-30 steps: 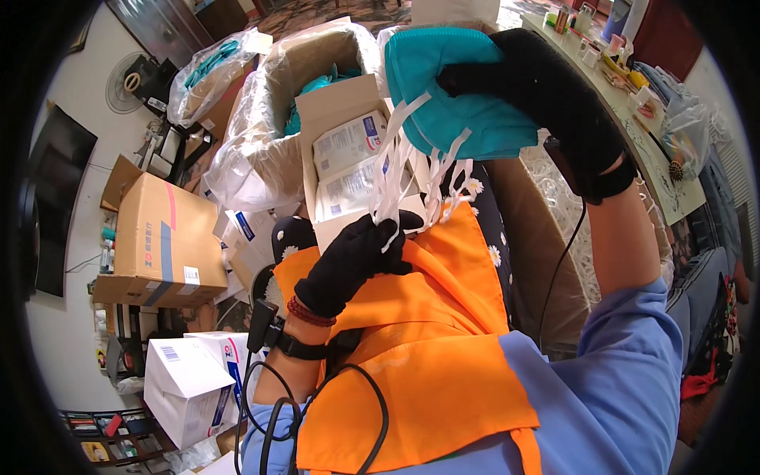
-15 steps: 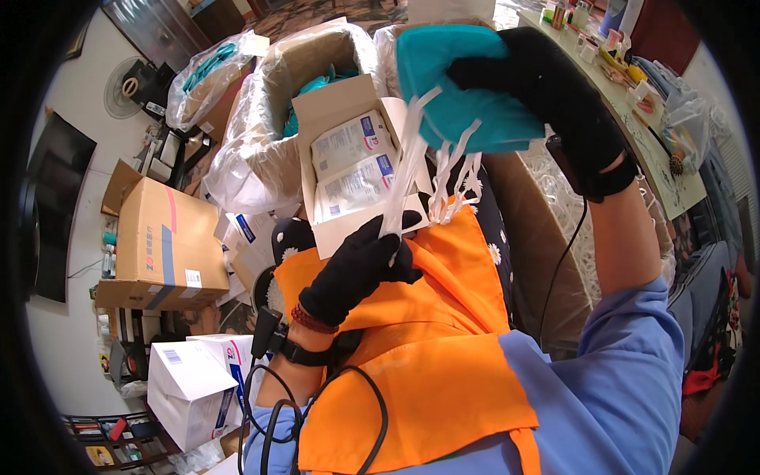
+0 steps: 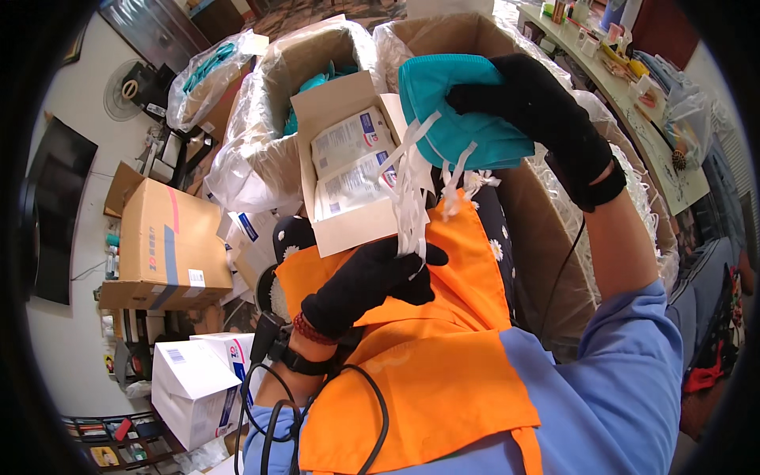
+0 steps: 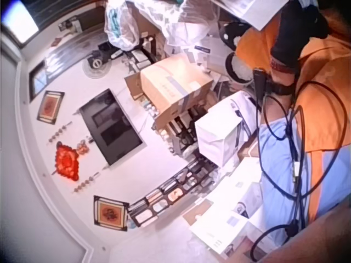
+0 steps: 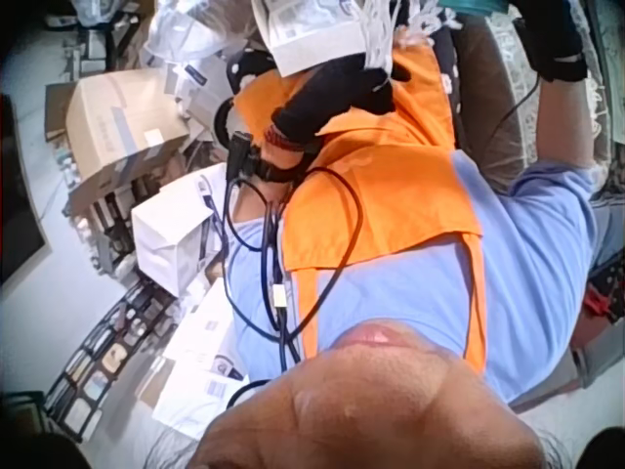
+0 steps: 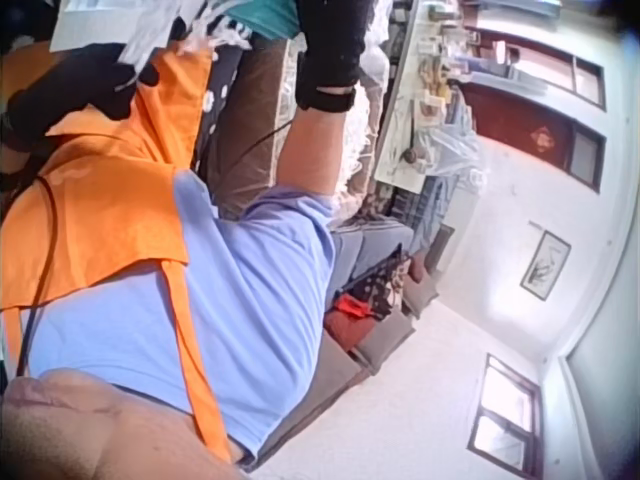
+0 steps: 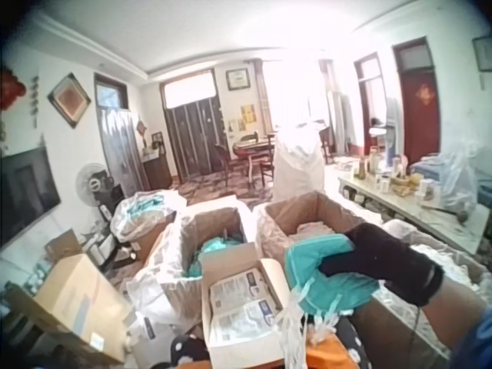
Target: The person removes paper packets from a small cardboard box and sets them aside. They then take green face masks from a large bin, untangle the straps, and place the masks into the small box.
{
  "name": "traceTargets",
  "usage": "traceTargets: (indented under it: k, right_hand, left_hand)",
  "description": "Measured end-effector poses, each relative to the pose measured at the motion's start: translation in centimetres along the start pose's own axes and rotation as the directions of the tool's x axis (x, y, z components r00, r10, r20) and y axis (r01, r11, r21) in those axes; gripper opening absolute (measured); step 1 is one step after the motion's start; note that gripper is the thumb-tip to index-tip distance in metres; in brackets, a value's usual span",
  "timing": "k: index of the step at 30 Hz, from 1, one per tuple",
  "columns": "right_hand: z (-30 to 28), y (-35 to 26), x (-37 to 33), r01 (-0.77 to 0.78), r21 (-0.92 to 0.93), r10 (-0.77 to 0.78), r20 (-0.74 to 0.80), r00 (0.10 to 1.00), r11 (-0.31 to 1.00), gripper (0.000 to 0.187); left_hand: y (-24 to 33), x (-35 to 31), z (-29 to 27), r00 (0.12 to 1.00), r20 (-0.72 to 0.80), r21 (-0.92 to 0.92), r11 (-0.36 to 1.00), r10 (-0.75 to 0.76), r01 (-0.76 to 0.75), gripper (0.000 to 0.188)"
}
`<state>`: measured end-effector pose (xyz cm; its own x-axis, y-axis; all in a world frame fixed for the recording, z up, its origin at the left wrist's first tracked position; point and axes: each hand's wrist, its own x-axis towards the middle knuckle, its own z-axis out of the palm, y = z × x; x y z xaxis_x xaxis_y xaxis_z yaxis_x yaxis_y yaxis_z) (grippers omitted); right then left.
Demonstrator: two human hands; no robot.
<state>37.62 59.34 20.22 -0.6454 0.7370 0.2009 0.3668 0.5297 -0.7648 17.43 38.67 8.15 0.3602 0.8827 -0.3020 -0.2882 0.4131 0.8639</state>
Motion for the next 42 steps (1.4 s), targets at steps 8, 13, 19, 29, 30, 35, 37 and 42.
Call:
traceTargets:
  k: [8,13,19,29,30,35,37,42]
  right_hand:
    - [0.6,-1.0,-0.8,0.145,0.013,-0.141,-0.164,0.976,0.989,0.029]
    - [0.5,-2.1,-1.3,0.133,0.023,-0.129,-0.144,0.981,0.991,0.029]
    - [0.2,-1.5,-0.7,0.166,-0.052,-0.172,-0.144,0.975,0.985,0.032]
    - [0.7,-2.0,-1.2,0.234,0.038,-0.223,-0.191,0.956,0.971,0.032]
    - [0.6,-1.9,-1.2,0.233,0.039,-0.221,-0.192,0.956,0.972,0.032]
    - [0.1,-0.2,-0.9,0.152,0.007,-0.148,-0.192,0.970,0.988,0.029]
    - [-1.8,2.4,-0.1,0.181,0.079,-0.157,-0.238,0.959,0.980,0.030]
    - [-5.1,7.4,-1.0,-0.077,0.062,0.083,-0.100,0.992,0.995,0.029]
  left_hand:
    - [1.5,0.0,1.4,0.999,-0.031,0.005,0.999,-0.034,0.034,0.032]
    - [2.0,-0.2,1.1,0.999,0.020,-0.014,0.999,-0.033,0.034,0.041]
    - [2.0,-0.3,0.9,0.997,0.078,-0.183,0.983,0.012,0.002,0.058]
    - [1.0,0.1,1.0,1.000,-0.005,-0.171,0.985,0.027,-0.027,0.044]
    - [1.1,0.2,1.1,0.999,-0.032,-0.137,0.990,0.028,-0.033,0.043]
    - [-0.1,-0.1,0.1,0.998,-0.044,-0.046,0.998,0.037,-0.039,0.037]
    - [0.1,-1.0,-0.1,0.997,-0.075,0.045,0.999,0.001,0.003,0.034]
    - [0.3,-3.3,-1.0,0.959,-0.090,0.217,0.934,-0.270,0.283,0.029]
